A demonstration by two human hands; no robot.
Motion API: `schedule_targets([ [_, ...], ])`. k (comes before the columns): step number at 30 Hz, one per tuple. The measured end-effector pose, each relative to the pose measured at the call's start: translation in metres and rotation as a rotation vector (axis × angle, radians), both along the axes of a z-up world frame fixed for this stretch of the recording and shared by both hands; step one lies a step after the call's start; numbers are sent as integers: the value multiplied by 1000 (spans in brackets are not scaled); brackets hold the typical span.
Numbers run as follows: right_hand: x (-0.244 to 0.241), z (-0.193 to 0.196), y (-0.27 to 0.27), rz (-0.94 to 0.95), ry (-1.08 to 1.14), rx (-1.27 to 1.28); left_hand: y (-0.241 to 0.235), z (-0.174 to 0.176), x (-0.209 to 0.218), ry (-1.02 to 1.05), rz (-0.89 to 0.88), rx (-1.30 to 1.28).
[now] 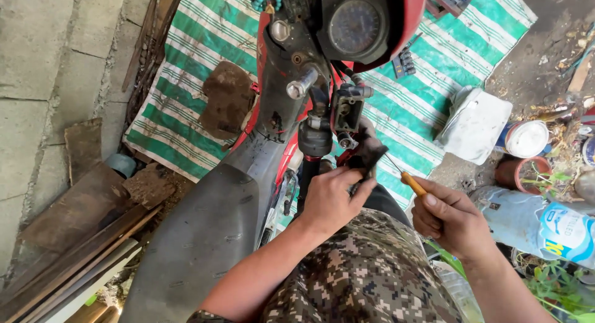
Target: The person uses a screwdriver to work on the handlebar area of a red motorcycle, specifically manipulating the wiring and components near the ignition switch. They hold a cloth in their left hand while using the tool with their right hand to adjust or remove parts within the exposed casing.
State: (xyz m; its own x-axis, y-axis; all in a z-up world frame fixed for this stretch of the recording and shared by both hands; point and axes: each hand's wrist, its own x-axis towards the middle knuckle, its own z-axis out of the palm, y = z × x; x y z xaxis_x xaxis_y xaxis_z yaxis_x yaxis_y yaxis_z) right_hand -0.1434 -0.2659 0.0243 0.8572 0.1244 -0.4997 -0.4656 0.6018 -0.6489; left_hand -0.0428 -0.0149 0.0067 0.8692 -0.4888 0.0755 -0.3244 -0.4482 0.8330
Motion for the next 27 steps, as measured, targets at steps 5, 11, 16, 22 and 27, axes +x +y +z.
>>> schedule_targets([
  [5, 56, 71, 36, 239, 34, -849, 11, 20, 10, 76, 46, -25],
  [11, 105, 84, 73, 561, -113, -1611, 16, 23, 33, 32, 248, -39],
  [16, 119, 86, 88, 824, -158, -1926, 12, 22, 32, 133, 230, -74],
  [22, 121, 84, 100, 831, -151, -1976, 13, 6, 31, 88, 269, -124],
  [27, 88, 66, 122, 534, -653, -2154, 13, -13, 27, 26, 288, -24],
])
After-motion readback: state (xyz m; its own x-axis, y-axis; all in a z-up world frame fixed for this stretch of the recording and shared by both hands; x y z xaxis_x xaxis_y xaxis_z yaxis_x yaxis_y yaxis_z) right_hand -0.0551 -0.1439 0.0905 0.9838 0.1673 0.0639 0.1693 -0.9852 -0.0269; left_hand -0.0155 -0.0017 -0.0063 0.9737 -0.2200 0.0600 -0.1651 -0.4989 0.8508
